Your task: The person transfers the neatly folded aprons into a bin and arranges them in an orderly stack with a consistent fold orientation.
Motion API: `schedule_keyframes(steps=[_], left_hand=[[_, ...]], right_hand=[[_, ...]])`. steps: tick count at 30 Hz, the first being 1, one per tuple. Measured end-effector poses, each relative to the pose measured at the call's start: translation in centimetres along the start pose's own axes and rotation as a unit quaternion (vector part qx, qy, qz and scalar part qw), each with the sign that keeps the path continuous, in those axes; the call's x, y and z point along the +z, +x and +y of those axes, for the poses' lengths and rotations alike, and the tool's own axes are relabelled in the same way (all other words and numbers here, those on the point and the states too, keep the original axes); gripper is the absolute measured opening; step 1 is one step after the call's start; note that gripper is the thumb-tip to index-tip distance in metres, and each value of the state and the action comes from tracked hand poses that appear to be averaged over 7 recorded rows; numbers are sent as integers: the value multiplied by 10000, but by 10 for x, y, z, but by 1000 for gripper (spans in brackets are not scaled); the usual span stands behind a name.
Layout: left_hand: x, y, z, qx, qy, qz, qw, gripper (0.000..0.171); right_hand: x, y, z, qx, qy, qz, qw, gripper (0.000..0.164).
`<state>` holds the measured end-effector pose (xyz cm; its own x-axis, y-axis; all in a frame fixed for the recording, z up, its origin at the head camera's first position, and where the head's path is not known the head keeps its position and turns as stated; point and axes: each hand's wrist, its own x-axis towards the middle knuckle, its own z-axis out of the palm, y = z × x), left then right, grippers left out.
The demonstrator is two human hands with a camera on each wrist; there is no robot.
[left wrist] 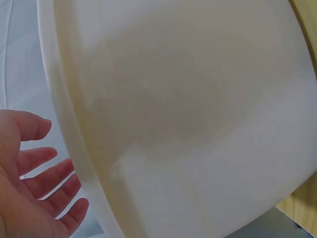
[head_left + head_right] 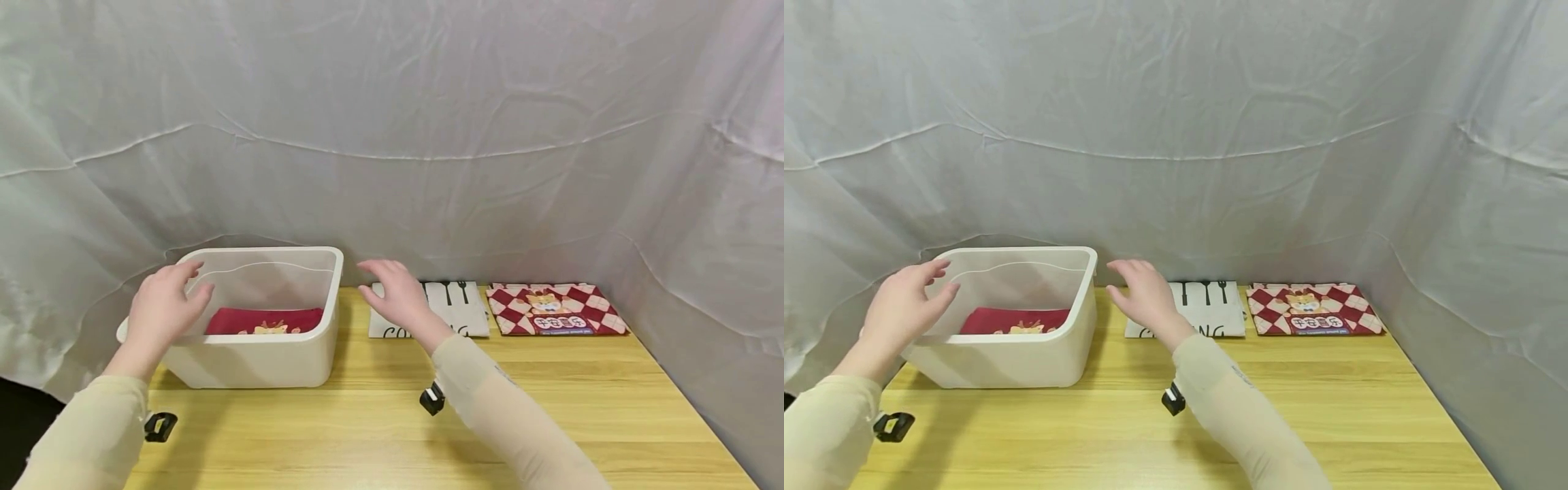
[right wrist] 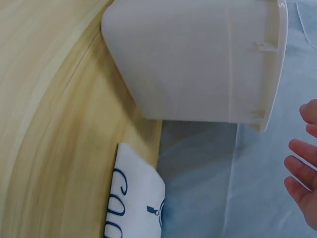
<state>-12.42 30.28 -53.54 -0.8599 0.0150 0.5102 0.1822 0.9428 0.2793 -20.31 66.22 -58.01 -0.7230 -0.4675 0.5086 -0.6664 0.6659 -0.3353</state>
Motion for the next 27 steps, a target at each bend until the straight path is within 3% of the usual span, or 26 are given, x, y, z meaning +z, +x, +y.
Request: schedule_keyframes(steps=[4, 9, 15, 27], left_hand=[[5, -5, 7, 56, 22, 106, 9999, 42], [10, -10, 18, 400, -31, 390, 9984, 43], [15, -16, 34, 745, -63, 816, 9939, 43], [23, -23, 68, 1424, -307, 1155, 9826, 44]], right_hand=[[0, -7, 6, -185, -121, 135, 9997, 41], [2, -15, 16, -283, -251, 277, 9989, 41], [4, -25, 30, -67, -408, 193, 9990, 41], [1, -40, 48, 322, -401, -48, 9987, 42]])
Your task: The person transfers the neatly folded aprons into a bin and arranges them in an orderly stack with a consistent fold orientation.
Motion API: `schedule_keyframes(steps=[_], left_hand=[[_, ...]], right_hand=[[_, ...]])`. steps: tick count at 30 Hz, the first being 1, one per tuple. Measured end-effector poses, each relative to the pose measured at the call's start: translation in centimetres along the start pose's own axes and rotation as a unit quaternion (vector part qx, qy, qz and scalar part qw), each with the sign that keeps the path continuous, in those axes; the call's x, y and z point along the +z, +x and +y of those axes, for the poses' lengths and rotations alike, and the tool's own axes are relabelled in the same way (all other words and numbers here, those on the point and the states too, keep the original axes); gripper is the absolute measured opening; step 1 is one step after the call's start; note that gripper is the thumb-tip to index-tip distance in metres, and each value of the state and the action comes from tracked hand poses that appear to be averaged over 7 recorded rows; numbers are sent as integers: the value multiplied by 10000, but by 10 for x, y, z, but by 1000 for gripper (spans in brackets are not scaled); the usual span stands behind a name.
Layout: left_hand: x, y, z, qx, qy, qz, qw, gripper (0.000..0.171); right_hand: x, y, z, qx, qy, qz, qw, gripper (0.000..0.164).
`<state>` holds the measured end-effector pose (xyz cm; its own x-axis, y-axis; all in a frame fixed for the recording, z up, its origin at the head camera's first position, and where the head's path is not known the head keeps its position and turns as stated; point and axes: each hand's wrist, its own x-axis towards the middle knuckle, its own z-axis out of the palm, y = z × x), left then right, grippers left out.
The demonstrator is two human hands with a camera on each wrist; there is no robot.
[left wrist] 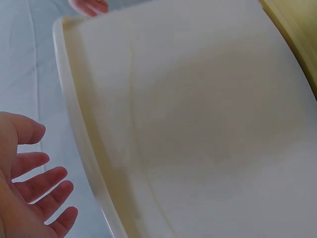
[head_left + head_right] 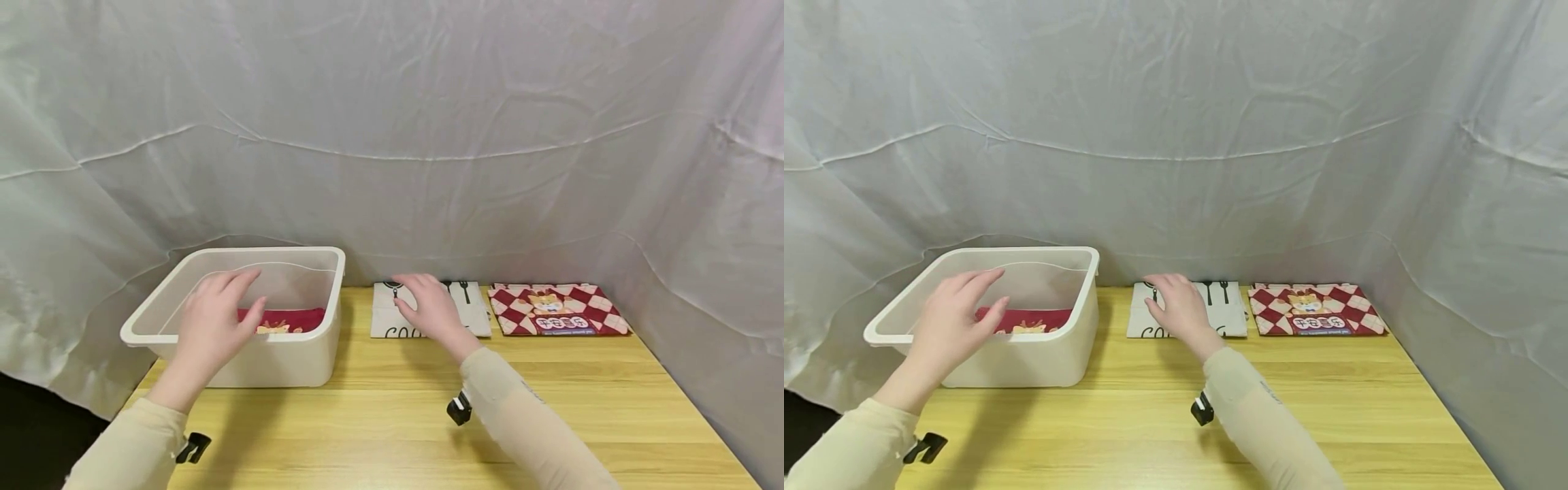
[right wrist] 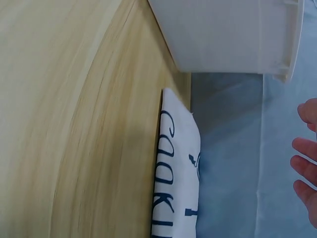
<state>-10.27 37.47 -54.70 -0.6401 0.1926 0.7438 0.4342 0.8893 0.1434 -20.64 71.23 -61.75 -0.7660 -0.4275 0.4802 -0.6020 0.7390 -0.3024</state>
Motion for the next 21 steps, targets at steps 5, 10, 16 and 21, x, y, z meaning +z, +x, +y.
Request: schedule_keyframes(steps=[5, 10, 16, 21], left_hand=[[6, 1, 16, 134, -196, -3, 9997, 44], [13, 4, 35, 218, -438, 3, 9988, 44], [25, 10, 59, 426, -700, 71, 9966, 44], [36, 13, 79, 544, -868, 106, 9947, 45]], right_hand=[[1, -4, 9, -37, -35, 101, 9999, 43], [3, -9, 21, 106, -135, 102, 9998, 43], [2, -15, 33, 312, -139, 99, 9994, 42], [0, -21, 41, 524, -155, 81, 9985, 43]])
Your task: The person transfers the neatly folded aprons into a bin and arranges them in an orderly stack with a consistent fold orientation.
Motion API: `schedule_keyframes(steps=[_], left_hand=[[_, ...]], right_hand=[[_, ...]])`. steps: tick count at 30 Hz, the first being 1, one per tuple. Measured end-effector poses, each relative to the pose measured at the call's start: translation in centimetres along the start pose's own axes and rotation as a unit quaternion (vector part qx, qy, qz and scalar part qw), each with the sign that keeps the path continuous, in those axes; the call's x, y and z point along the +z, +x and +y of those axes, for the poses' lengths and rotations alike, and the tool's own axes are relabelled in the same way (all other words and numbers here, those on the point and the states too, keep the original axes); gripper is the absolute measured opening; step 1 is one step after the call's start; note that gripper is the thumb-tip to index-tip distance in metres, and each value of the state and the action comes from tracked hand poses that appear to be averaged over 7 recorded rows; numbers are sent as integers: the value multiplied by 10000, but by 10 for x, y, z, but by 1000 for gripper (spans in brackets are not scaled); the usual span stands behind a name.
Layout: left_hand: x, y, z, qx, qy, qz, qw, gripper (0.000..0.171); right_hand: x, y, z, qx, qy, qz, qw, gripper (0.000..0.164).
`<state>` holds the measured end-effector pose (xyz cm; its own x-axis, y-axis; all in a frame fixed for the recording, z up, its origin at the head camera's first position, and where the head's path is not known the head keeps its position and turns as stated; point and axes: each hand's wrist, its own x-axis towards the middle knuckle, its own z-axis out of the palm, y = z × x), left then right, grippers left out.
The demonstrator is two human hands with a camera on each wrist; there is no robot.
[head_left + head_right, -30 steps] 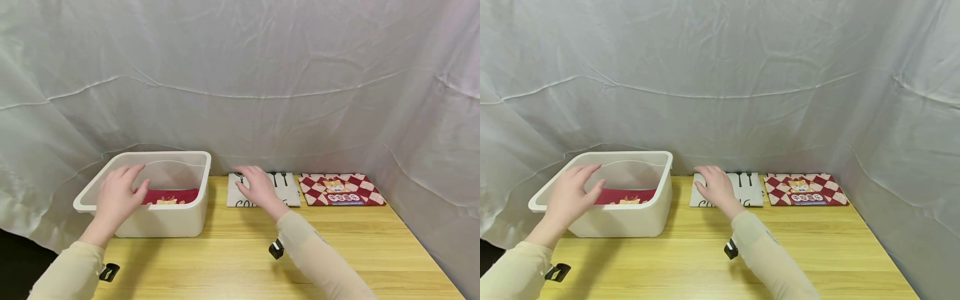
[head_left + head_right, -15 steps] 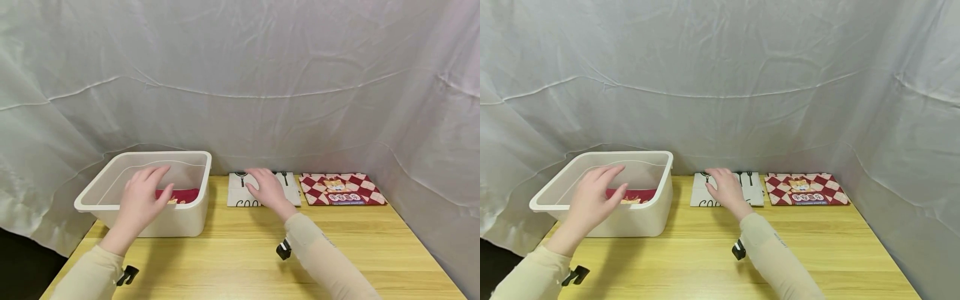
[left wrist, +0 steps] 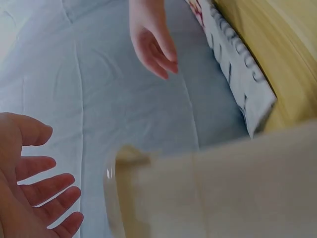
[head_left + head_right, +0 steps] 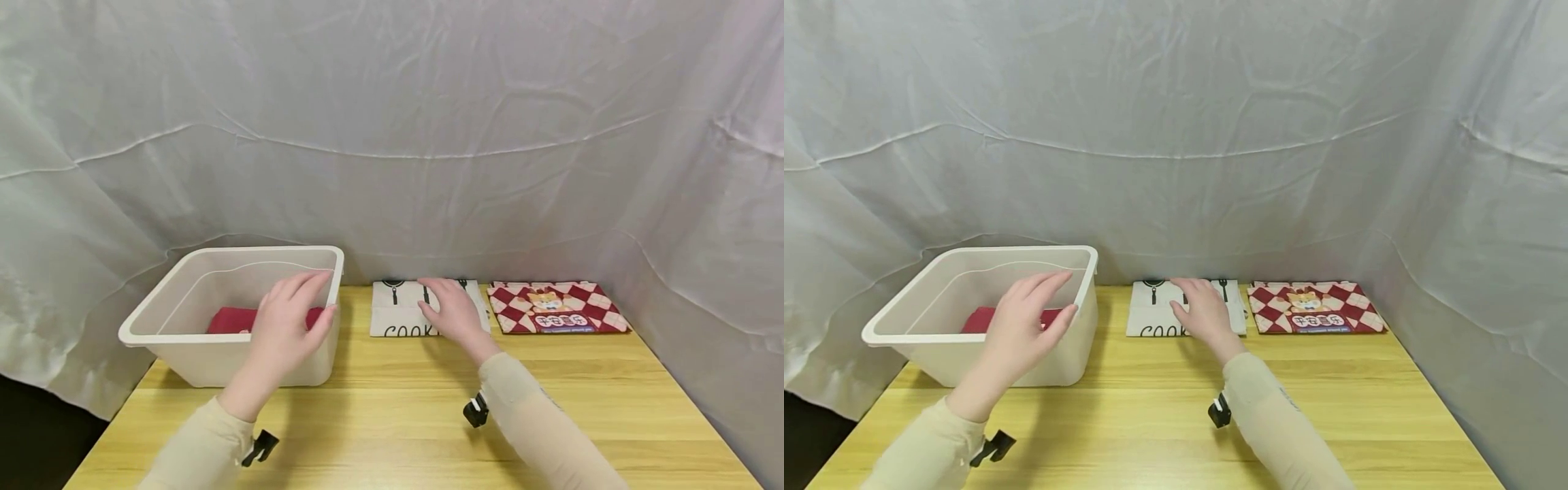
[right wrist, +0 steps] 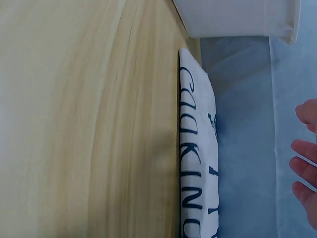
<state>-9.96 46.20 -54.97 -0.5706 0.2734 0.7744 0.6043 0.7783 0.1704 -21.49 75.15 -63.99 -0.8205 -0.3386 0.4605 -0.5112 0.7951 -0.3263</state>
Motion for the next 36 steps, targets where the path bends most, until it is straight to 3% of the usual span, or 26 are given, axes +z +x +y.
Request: schedule_keyframes(steps=[11, 18, 23, 28, 36], left_hand=[[38, 6, 23, 346, 190, 4, 9992, 47], [62, 6, 34, 466, 140, 94, 9988, 46], [77, 3, 40, 149, -72, -36, 9999, 46], [91, -1, 42, -364, -280, -369, 9983, 48], [112, -3, 34, -1318, -928, -709, 9844, 49]], right_hand=[[-7, -13, 18, 136, 178, 277, 9994, 44], [-16, -21, 27, 434, 261, 305, 9983, 45], [-17, -26, 34, 591, 325, 293, 9973, 46], [-17, -31, 41, 689, 428, 287, 9963, 47], [-20, -35, 52, 903, 509, 297, 9942, 50]])
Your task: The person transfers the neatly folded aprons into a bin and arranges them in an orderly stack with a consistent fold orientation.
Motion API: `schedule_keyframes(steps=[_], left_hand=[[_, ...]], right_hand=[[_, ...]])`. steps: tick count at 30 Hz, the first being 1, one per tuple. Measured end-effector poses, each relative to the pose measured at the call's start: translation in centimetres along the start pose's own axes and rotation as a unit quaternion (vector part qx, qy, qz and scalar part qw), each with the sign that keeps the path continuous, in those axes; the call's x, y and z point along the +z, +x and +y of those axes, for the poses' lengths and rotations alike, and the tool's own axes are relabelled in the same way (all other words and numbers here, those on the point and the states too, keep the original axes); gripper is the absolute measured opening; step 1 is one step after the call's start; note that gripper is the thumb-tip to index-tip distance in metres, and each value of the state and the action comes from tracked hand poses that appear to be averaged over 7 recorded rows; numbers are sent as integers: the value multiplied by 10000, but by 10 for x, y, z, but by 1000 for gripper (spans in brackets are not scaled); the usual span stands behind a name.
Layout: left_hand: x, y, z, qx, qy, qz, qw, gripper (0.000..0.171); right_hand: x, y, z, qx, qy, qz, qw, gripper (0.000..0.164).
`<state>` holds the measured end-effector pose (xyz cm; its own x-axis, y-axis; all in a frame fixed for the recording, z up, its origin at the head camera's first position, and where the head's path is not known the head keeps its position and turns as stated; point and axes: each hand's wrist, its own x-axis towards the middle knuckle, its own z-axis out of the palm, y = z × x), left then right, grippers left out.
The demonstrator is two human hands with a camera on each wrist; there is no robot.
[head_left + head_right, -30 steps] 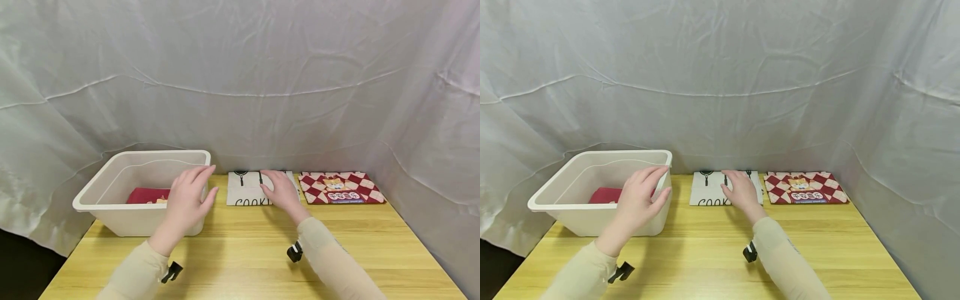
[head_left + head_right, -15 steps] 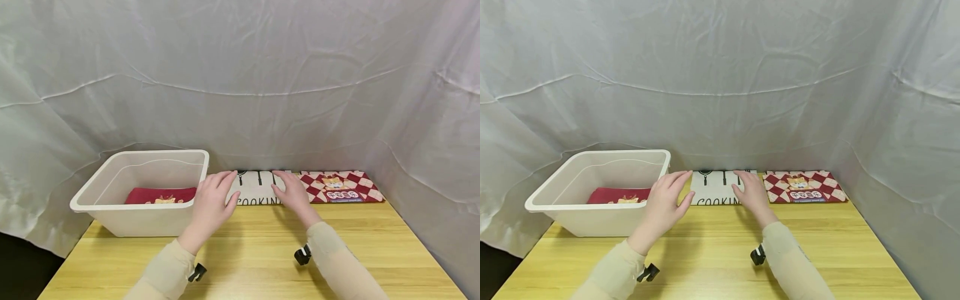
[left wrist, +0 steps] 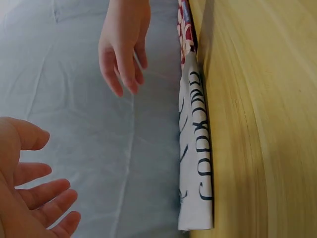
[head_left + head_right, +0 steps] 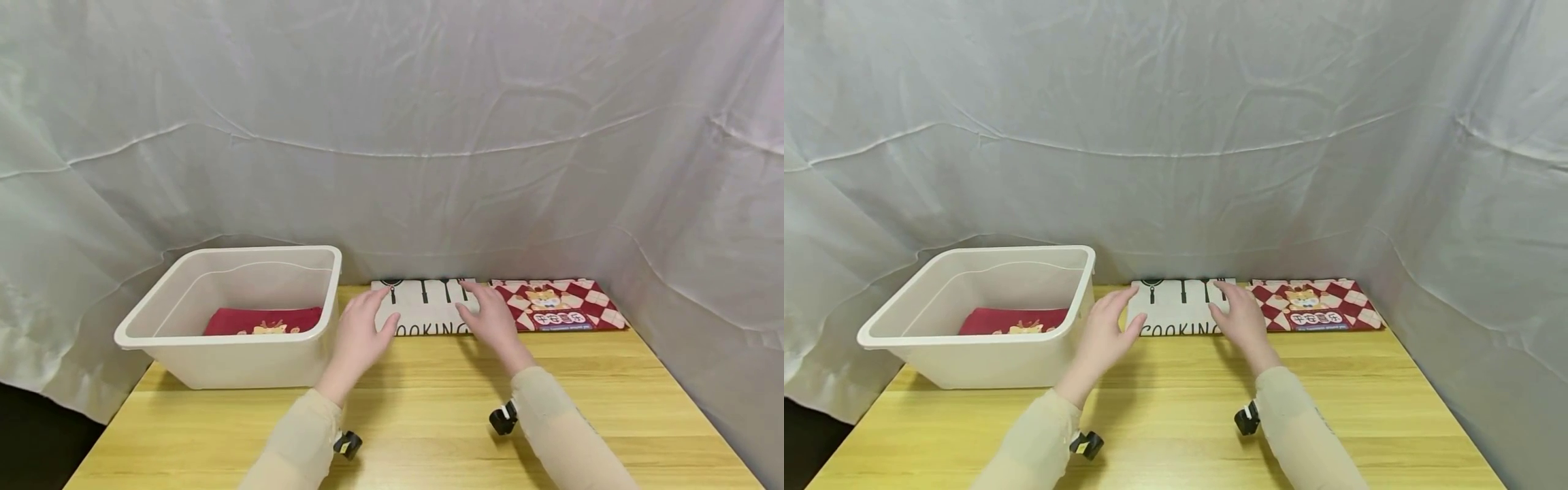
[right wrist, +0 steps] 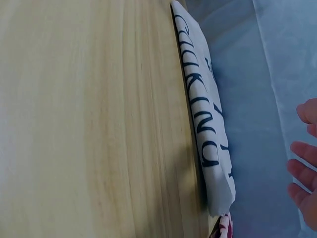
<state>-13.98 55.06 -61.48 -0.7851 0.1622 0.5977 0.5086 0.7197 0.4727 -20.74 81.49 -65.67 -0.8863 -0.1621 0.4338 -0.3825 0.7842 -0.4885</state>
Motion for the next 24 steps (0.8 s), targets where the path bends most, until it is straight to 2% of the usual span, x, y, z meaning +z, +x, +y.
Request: schedule_keyframes(steps=[6, 9, 14, 18, 24], left_hand=[[14, 10, -14, -706, -547, -68, 9960, 49], [20, 15, -21, -1119, -740, -76, 9909, 50], [33, 23, -32, -1586, -1023, -117, 9820, 51], [44, 29, -43, -2038, -1214, -224, 9712, 52], [54, 38, -54, -2717, -1578, -260, 9490, 56]], right_hand=[[-3, 3, 14, 330, 134, -73, 9993, 51], [-3, 5, 24, 502, 220, -167, 9984, 52], [1, 11, 39, 951, 335, -443, 9939, 53], [4, 14, 46, 1385, 413, -727, 9868, 58], [7, 20, 52, 1719, 369, -955, 9798, 62]])
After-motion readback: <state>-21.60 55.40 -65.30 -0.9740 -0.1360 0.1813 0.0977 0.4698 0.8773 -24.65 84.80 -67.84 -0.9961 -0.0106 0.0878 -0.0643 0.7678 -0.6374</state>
